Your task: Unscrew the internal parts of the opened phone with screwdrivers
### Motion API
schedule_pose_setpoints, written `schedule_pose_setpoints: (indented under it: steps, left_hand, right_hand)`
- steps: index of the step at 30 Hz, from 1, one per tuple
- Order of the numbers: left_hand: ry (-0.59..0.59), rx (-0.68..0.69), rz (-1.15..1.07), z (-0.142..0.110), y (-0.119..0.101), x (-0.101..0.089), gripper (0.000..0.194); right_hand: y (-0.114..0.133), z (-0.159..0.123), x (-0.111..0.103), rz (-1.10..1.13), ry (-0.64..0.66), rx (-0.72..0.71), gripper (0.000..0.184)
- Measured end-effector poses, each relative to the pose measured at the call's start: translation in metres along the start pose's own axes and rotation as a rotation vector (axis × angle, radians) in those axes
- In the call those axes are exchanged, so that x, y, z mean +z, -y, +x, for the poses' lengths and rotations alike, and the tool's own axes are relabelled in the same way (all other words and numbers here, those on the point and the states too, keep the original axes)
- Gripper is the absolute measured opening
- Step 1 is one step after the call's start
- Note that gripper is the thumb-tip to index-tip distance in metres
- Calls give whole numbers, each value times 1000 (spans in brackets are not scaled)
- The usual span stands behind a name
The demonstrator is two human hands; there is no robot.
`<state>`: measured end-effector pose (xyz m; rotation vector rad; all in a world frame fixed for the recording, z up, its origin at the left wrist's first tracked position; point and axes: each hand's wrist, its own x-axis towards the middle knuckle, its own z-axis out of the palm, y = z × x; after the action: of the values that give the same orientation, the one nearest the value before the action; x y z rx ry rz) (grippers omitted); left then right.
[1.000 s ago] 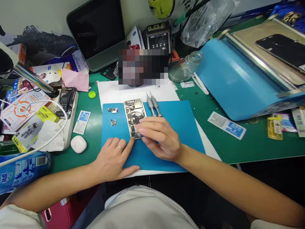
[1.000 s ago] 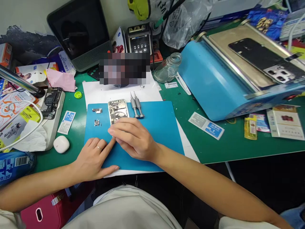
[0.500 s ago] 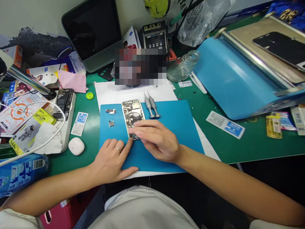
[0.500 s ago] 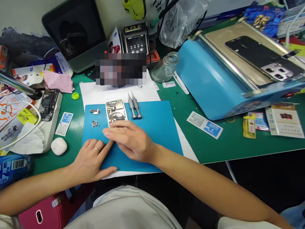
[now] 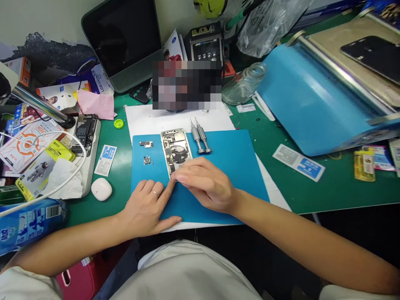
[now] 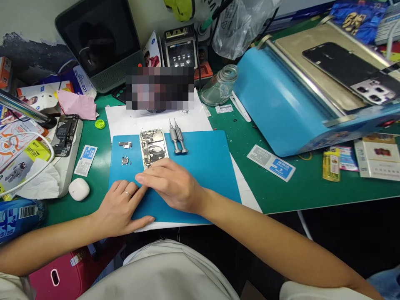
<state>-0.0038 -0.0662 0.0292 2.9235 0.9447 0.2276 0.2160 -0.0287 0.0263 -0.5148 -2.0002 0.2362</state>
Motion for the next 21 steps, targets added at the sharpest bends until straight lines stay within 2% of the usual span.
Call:
schedule_pose_setpoints:
  steps: [7, 12, 15, 21]
  left_hand:
    - [29, -2, 9, 0, 0, -1, 83]
    - [72, -6, 18, 0, -1, -1, 84]
    - [97, -15, 23, 1, -2, -1, 85]
    - [180, -49, -4, 6, -2, -3, 94]
  right_hand:
    - [-2, -10, -3, 45, -85, 99, 56]
    - [-8, -16, -4, 40, -320, 269, 58]
    - [-9, -18, -4, 17, -404, 326, 52]
    - [-8, -20, -4, 22, -396, 480, 37]
